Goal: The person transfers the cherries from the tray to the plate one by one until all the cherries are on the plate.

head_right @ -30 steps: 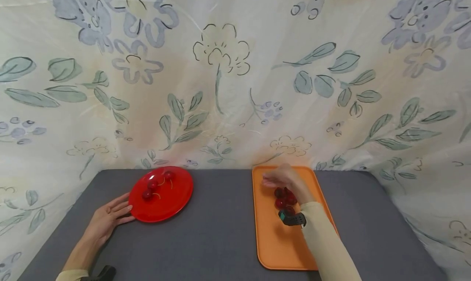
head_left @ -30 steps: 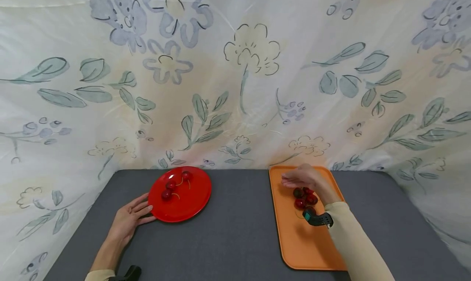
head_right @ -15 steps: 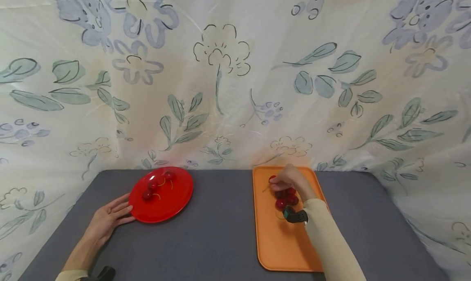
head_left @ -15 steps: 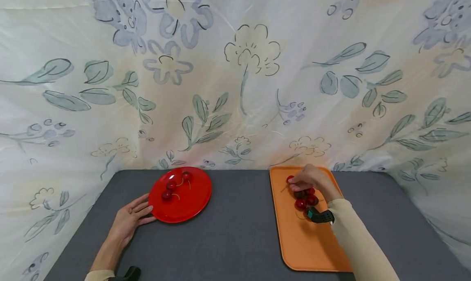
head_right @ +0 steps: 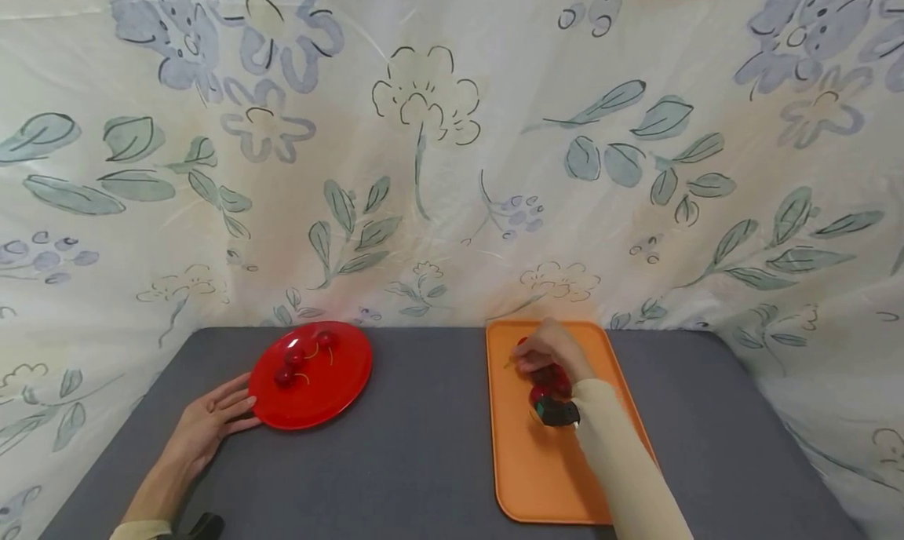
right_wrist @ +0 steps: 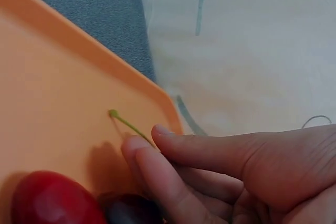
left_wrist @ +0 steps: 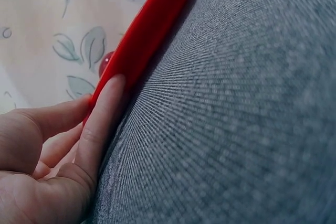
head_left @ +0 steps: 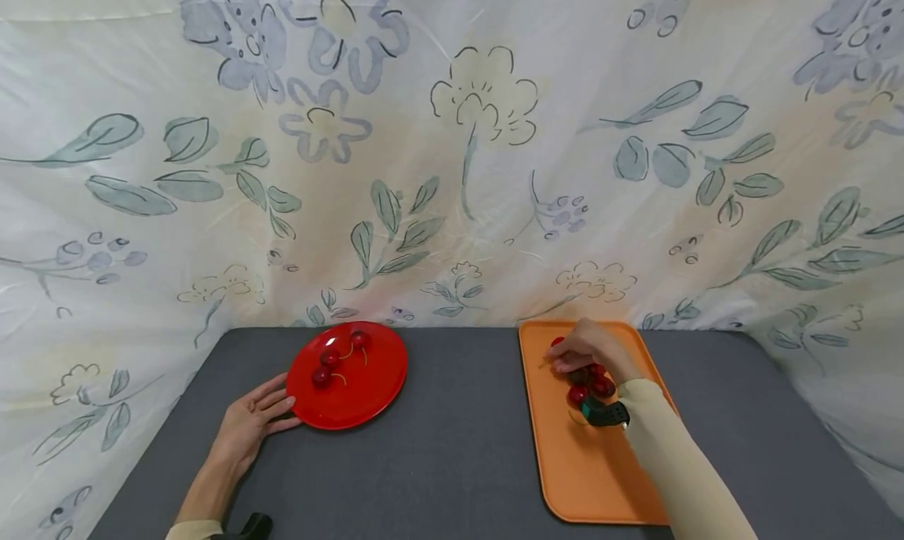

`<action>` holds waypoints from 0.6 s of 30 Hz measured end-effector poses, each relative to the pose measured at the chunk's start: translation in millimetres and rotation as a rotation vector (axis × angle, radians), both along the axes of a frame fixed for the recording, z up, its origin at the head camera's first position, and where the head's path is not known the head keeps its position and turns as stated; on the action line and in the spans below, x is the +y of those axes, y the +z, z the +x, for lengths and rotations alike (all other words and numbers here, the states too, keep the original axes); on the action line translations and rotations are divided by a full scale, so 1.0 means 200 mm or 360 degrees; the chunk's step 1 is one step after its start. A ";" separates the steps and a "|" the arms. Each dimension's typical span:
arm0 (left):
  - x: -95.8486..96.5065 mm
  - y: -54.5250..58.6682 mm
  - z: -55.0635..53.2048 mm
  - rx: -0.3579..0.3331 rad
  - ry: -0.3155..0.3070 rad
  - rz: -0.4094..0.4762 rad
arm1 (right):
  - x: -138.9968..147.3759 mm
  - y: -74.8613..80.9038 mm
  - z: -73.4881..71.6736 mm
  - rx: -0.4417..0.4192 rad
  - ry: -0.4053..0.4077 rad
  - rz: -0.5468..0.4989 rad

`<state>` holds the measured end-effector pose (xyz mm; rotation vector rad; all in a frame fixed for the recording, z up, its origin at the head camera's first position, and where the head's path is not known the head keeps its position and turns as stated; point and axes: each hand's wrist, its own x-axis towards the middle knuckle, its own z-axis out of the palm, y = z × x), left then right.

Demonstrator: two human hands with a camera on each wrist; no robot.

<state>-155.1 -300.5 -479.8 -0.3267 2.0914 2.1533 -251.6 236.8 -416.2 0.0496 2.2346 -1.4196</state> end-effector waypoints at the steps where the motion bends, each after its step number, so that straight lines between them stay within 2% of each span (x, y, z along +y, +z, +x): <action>1: 0.00 0.00 0.00 0.0001 -0.0001 0.0000 | 0.00 -0.01 0.00 -0.0012 -0.0023 -0.0002; 5: 0.00 0.00 0.00 0.0004 -0.0006 -0.0004 | -0.01 -0.03 -0.01 -0.0040 -0.0047 -0.0005; 10: 0.00 0.00 -0.01 0.0009 -0.0011 -0.0017 | -0.02 -0.04 -0.02 0.0006 -0.0082 0.0005; 18: 0.00 0.00 -0.01 -0.0017 -0.0001 -0.0008 | -0.07 0.01 -0.04 0.0118 -0.0232 0.0084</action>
